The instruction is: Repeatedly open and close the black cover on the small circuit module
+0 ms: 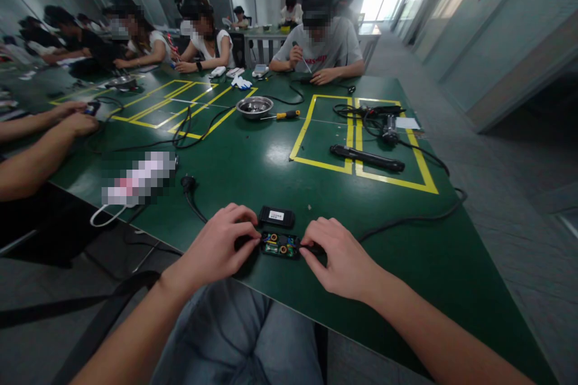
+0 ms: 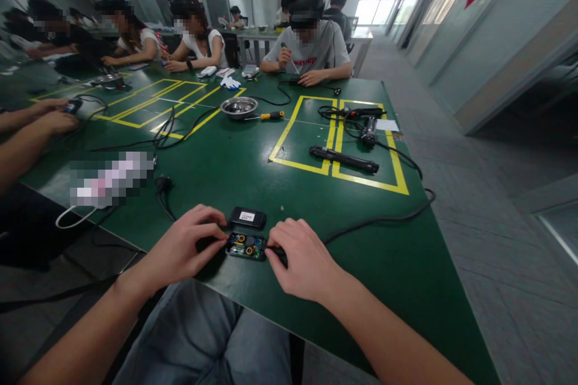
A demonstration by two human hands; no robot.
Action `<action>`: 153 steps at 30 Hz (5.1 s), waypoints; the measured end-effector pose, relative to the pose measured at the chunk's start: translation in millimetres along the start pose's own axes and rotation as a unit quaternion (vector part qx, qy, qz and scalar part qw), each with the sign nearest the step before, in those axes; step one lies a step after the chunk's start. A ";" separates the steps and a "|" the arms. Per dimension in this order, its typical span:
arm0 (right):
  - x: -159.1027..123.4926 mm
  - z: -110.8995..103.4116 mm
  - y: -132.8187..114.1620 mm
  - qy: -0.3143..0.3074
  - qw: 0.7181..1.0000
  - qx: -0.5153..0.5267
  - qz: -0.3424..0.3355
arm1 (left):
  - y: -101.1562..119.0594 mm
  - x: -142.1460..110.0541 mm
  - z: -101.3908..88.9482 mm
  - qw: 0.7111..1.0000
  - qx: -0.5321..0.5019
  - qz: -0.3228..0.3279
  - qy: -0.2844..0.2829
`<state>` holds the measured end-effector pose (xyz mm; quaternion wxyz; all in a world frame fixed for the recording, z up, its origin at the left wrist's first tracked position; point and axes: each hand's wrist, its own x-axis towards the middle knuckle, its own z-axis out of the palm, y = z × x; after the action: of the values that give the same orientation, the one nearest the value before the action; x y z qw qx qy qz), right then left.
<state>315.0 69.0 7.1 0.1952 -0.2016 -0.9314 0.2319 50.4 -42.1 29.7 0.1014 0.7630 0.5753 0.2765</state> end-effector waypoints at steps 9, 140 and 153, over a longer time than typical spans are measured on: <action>13.5 2.5 -3.9 -0.038 0.997 -0.015 0.061 | -25.1 40.3 7.5 0.998 0.032 -0.029 -0.053; 0.0 19.7 9.8 0.060 0.997 -0.043 -0.017 | -7.4 -16.1 19.8 0.999 0.028 -0.017 0.007; -1.3 5.1 4.8 0.054 0.998 0.018 -0.036 | -2.7 -13.9 12.0 0.998 -0.043 -0.036 0.031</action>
<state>315.2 70.5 0.1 0.2570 -0.1769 -0.9216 0.2307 52.0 -52.2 14.2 0.1256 0.7278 0.5929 0.3208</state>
